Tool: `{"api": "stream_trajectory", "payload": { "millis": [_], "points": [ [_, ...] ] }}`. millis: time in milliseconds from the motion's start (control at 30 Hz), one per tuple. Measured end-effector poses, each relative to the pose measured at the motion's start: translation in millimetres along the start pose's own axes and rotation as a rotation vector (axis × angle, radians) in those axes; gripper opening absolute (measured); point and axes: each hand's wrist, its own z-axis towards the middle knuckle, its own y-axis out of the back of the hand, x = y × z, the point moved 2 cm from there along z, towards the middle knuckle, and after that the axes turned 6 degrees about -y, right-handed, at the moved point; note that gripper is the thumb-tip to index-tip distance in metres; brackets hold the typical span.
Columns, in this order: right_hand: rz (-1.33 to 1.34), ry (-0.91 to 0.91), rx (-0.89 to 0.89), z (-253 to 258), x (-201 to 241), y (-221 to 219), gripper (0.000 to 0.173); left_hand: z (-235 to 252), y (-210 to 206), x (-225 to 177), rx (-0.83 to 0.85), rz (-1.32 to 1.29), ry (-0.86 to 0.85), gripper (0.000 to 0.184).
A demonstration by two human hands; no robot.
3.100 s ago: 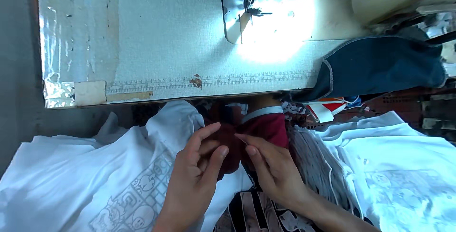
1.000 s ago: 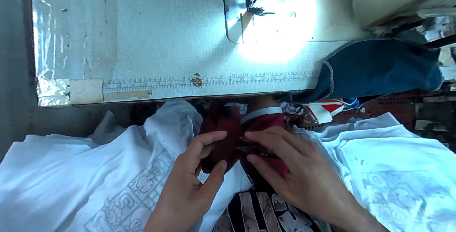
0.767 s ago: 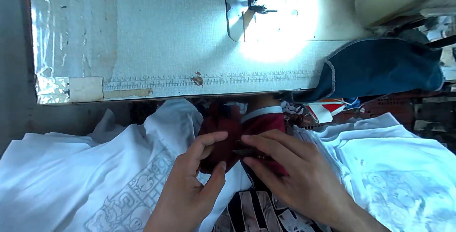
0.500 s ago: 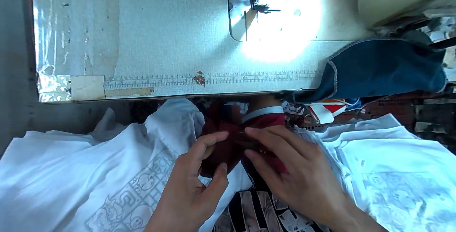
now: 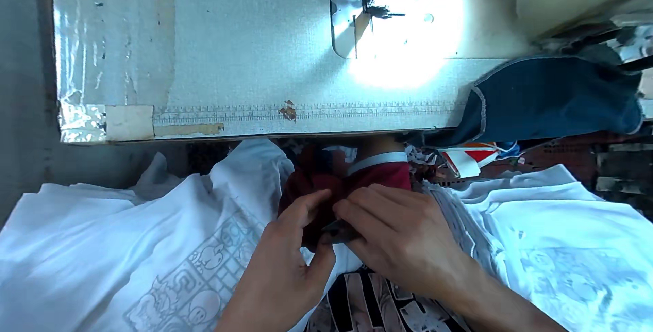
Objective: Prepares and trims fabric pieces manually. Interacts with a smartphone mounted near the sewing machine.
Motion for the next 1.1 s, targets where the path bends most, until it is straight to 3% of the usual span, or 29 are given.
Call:
{"api": "stream_trajectory", "payload": {
  "millis": [133, 233, 367, 667, 867, 1100],
  "points": [
    [0.082, 0.019, 0.039, 4, -11, -9, 0.016, 0, 3, 3, 0.070, -0.147, 0.009, 0.046],
    [0.287, -0.205, -0.131, -1, -44, -1, 0.013, 2, 7, 4, 0.079, -0.303, 0.034, 0.046],
    [0.343, -0.379, -0.287, -10, -70, 25, 0.010, 3, 10, 3, 0.052, -0.393, 0.057, 0.047],
    [0.393, -0.288, -0.011, -22, -32, 14, 0.025, 3, 10, 5, 0.042, -0.425, 0.067, 0.041],
    [0.379, -0.214, -0.007, -16, -13, 6, 0.022, 3, 9, 3, 0.039, -0.398, 0.056, 0.040],
    [0.098, -0.093, -0.063, -6, 0, -3, 0.014, 2, 7, 1, 0.043, -0.355, 0.042, 0.042]
  ]
}}
